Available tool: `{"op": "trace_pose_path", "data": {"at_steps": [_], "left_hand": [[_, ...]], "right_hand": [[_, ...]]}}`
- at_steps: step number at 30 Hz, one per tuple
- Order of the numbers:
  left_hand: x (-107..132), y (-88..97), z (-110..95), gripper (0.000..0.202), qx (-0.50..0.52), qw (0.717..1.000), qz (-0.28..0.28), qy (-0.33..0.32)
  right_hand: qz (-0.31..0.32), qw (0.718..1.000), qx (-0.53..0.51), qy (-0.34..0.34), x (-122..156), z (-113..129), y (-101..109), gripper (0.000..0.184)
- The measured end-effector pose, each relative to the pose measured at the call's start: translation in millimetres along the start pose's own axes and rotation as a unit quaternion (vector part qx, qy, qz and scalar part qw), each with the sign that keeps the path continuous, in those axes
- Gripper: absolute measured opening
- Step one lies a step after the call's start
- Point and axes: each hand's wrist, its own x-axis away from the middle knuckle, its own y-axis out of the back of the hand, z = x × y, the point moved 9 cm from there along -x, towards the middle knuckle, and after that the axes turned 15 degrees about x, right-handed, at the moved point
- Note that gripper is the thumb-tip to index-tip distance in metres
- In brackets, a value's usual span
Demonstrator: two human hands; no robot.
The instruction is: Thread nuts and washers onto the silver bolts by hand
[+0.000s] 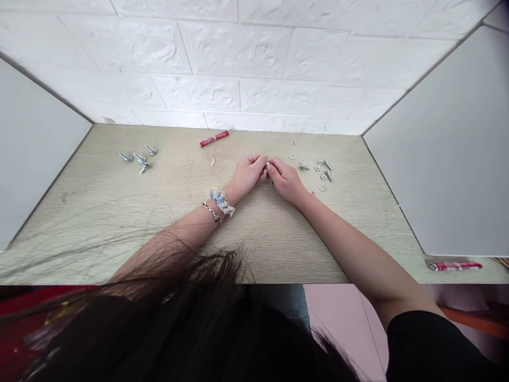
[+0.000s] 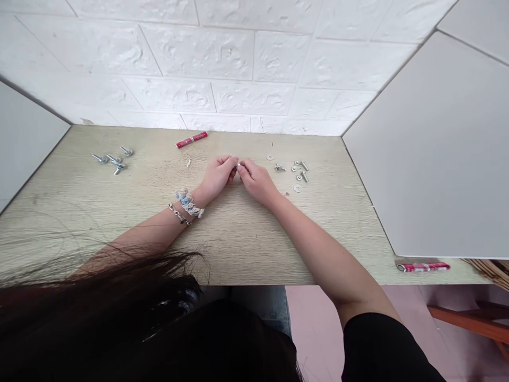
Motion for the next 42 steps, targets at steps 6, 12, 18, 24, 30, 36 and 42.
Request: {"op": "trace_pose_path", "data": {"at_steps": [6, 12, 18, 24, 30, 36, 42], "left_hand": [[1.2, -2.3, -1.6, 0.035, -0.014, 1.000, 0.007, -0.011], [0.8, -5.1, -0.9, 0.033, -0.029, 0.999, 0.024, -0.012], [2.1, -6.1, -2.0, 0.033, -0.037, 0.999, 0.027, -0.014], [3.7, -5.5, -5.2, 0.034, -0.029, 0.999, 0.020, -0.013], [1.8, -2.7, -2.9, 0.034, -0.025, 1.000, 0.009, -0.008], [2.7, -4.3, -4.3, 0.037, -0.024, 1.000, 0.017, -0.011], [2.2, -5.7, -4.6, 0.038, -0.022, 0.999, 0.027, -0.013]], "right_hand": [[0.003, 1.000, -0.003, -0.011, 1.3, -1.8, -0.7, 0.025], [0.018, 1.000, 0.016, -0.015, 1.7, 1.5, 0.0, 0.026], [0.024, 1.000, 0.007, -0.014, 1.5, 1.9, -0.5, 0.024], [0.025, 1.000, -0.008, -0.009, 0.7, 0.6, -1.2, 0.023], [0.001, 1.000, -0.002, -0.008, 0.8, -0.7, -0.1, 0.022], [0.012, 1.000, 0.004, -0.008, 0.5, 0.2, -0.6, 0.027], [0.007, 1.000, 0.004, 0.006, 0.1, 1.7, 0.1, 0.045]]}}
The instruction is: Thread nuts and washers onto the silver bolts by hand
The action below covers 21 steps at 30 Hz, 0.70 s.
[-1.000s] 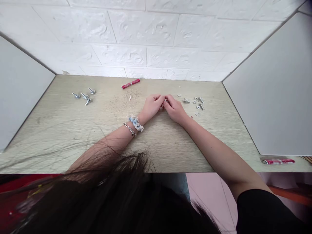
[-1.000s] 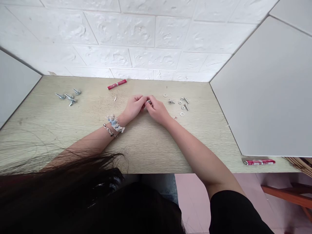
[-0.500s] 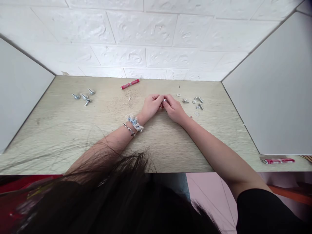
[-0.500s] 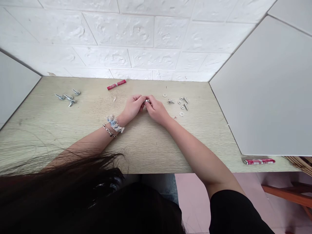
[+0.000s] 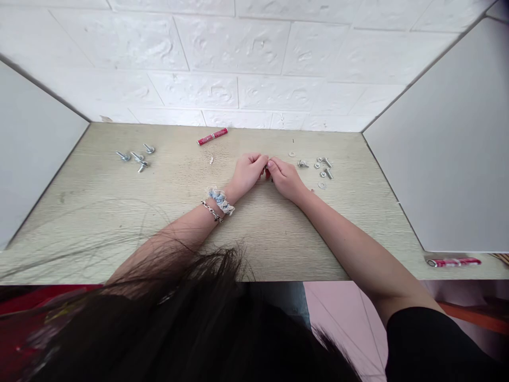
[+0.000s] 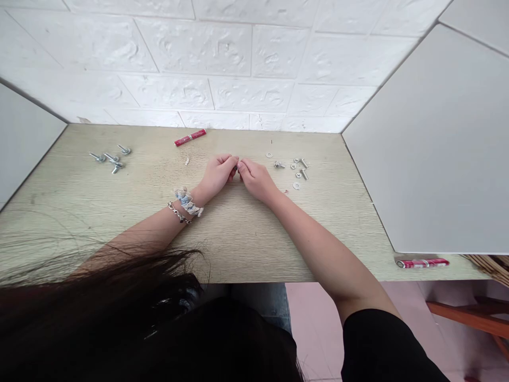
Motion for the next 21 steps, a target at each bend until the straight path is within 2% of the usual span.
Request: {"op": "trace_pose_path", "data": {"at_steps": [9, 21], "left_hand": [[0.3, 1.0, -0.2, 0.036, 0.003, 1.000, -0.013, 0.004], [0.0, -0.9, 2.8, 0.037, 0.006, 1.000, -0.002, 0.024]], "right_hand": [[-0.003, 1.000, 0.001, -0.012, -0.1, -1.3, 0.8, 0.029], [-0.001, 1.000, 0.023, -0.005, 0.2, -0.8, 0.1, 0.031]]}}
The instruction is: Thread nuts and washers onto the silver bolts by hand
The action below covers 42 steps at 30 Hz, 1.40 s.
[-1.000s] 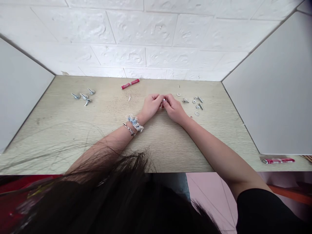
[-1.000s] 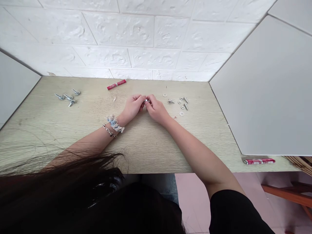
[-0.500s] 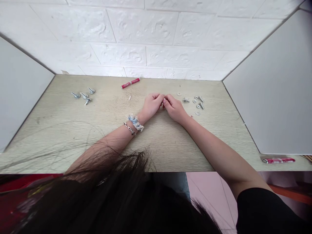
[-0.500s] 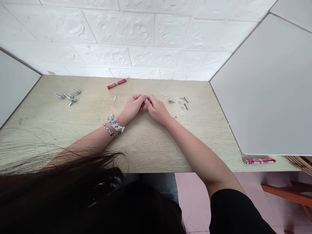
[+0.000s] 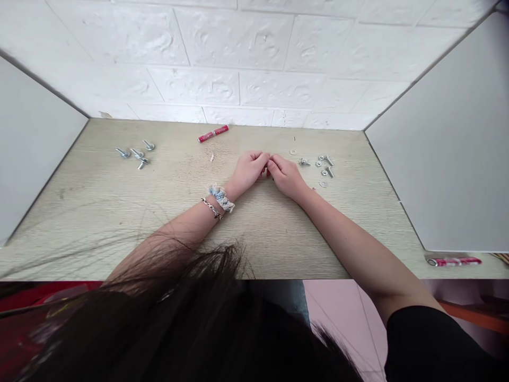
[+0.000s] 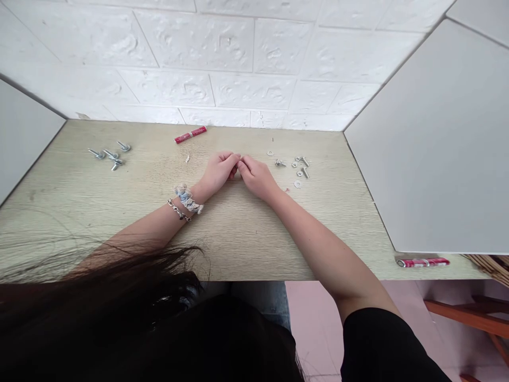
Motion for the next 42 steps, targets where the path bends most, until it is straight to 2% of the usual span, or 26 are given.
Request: {"op": "trace_pose_path", "data": {"at_steps": [28, 42], "left_hand": [[-1.2, -3.8, 2.0, 0.037, -0.007, 1.000, 0.016, 0.013], [1.1, -3.4, -1.0, 0.037, 0.005, 1.000, 0.010, 0.019]], "right_hand": [[0.008, 1.000, 0.015, -0.012, -0.2, 0.8, 2.2, 0.027], [0.002, 1.000, 0.010, 0.004, 0.3, 1.3, 1.4, 0.033]]}}
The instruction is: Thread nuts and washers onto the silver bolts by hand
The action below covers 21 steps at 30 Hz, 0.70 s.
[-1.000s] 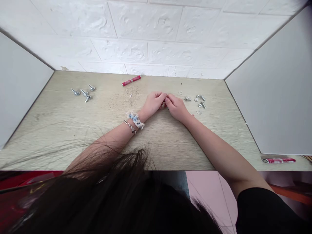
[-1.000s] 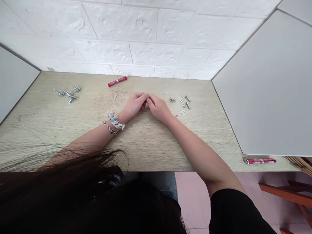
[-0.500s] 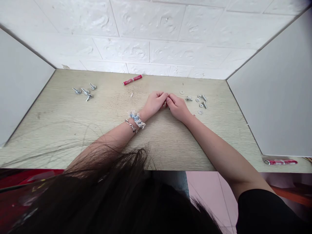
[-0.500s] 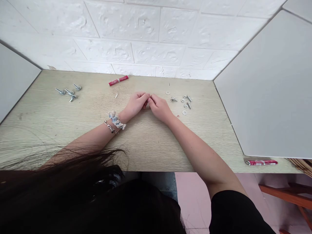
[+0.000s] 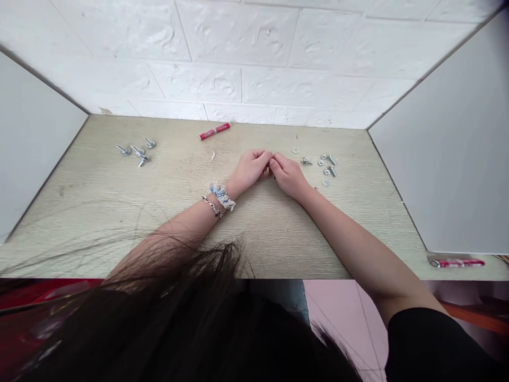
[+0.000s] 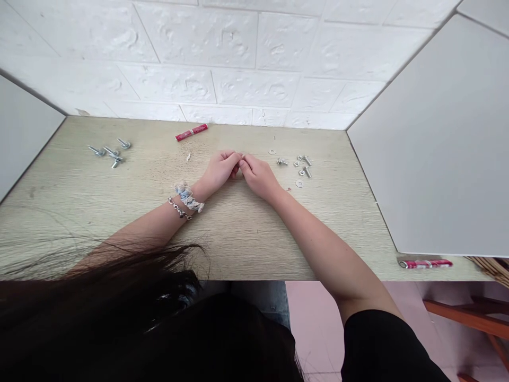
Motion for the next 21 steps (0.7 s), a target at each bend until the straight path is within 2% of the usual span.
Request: {"op": "trace_pose_path", "data": {"at_steps": [21], "left_hand": [[-0.3, 0.9, 0.2, 0.036, -0.005, 1.000, -0.002, -0.002]], "right_hand": [[-0.003, 1.000, 0.000, -0.002, -0.3, -0.8, -0.2, 0.032]]}}
